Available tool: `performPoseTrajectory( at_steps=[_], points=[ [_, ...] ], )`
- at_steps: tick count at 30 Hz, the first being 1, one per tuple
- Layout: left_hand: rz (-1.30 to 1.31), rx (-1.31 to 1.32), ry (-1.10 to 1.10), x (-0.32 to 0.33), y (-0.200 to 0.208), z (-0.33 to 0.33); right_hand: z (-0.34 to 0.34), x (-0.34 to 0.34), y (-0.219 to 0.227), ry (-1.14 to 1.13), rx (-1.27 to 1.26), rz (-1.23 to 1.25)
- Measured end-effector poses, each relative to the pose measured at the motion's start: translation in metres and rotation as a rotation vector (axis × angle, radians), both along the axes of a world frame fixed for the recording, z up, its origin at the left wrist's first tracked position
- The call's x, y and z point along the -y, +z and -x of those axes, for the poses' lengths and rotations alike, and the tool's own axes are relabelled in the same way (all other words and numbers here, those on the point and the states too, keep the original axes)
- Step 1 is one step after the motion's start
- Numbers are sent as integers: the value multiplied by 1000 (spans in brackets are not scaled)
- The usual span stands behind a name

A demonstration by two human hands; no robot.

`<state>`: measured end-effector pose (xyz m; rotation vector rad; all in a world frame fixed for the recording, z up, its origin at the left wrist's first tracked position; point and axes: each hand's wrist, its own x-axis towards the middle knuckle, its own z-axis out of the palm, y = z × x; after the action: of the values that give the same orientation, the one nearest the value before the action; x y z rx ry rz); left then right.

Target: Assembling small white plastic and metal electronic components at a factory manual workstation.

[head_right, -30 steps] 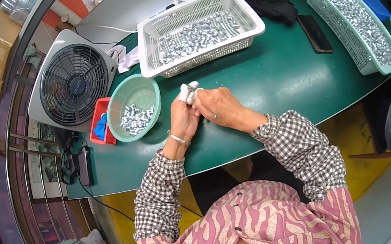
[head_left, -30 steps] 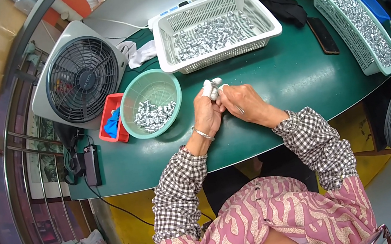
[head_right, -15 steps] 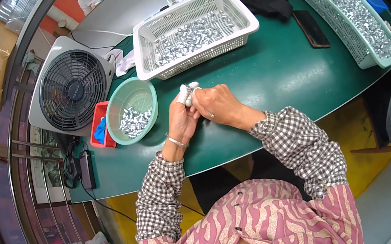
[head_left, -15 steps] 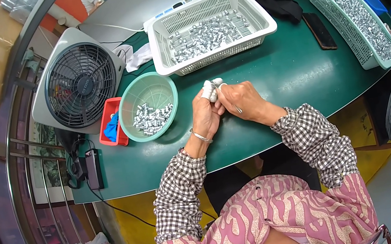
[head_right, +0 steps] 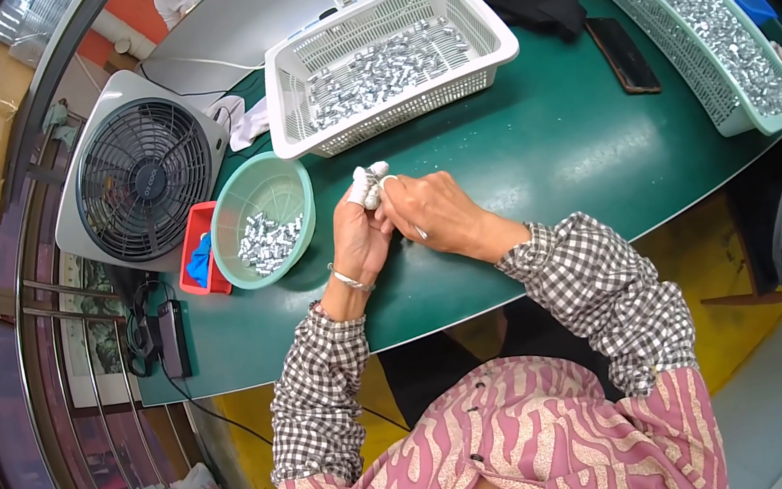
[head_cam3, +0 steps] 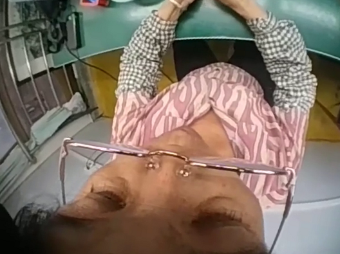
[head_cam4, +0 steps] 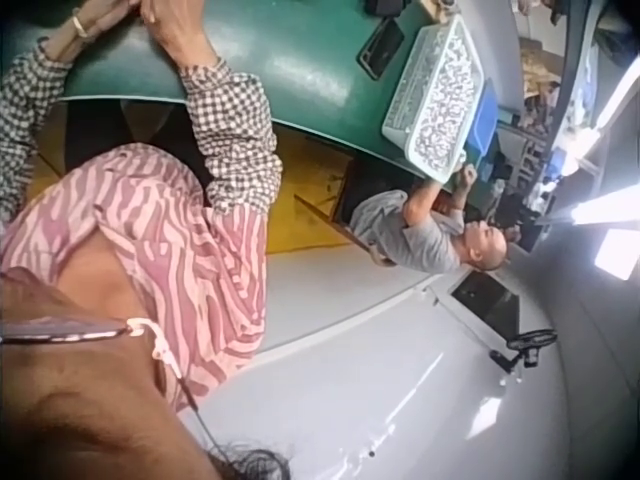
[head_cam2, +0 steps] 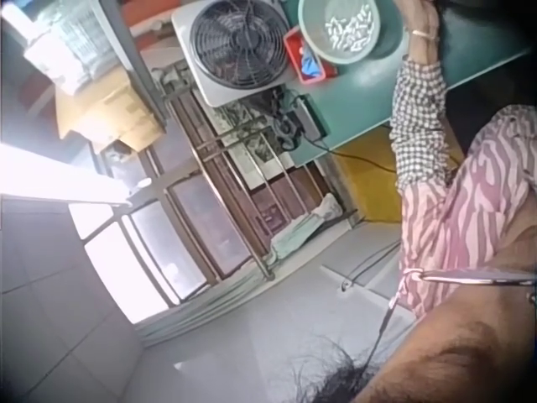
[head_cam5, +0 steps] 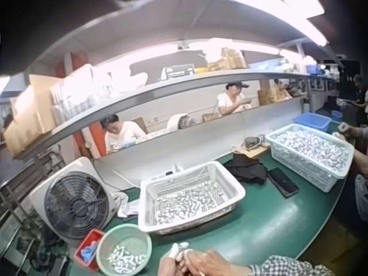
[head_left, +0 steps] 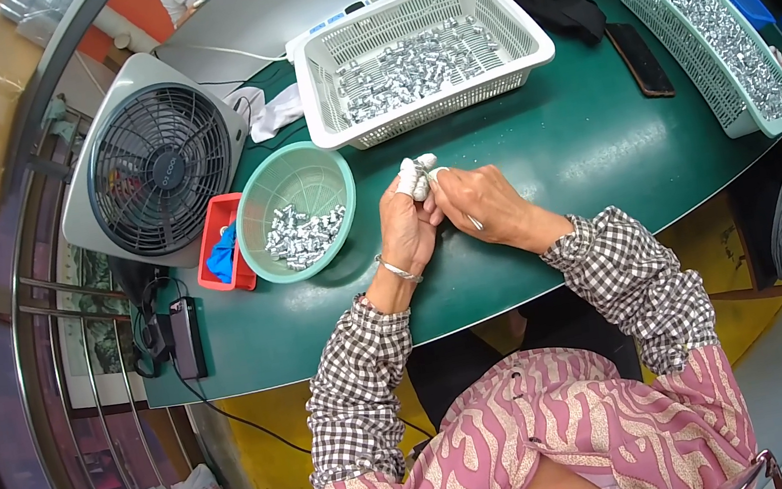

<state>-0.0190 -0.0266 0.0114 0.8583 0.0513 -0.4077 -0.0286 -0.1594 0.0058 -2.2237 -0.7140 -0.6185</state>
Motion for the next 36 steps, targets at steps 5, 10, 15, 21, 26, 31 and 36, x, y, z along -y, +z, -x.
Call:
performPoseTrajectory(
  at_steps=[5, 10, 15, 21, 26, 31, 36],
  points=[
    [-55, 39, -37, 0, 0, 0, 1, 2, 4, -30, -36, 35],
    [-45, 28, -70, 0, 2, 1, 0, 5, 4, -14, -55, -20],
    [7, 77, -24, -3, 1, -4, 4, 3, 4, -12, -7, 16],
    [-42, -4, -78, -5, -1, -5, 2, 2, 3, -22, -6, -44],
    [37, -27, 45, -23, -9, -19, 6, 4, 10, 12, 64, -50],
    [50, -39, 33, -18, -4, -15, 0, 12, 4, 2, 102, -65],
    [-39, -146, 88, -17, -1, -15, 0, 10, 4, 46, 25, -106]
  ],
)
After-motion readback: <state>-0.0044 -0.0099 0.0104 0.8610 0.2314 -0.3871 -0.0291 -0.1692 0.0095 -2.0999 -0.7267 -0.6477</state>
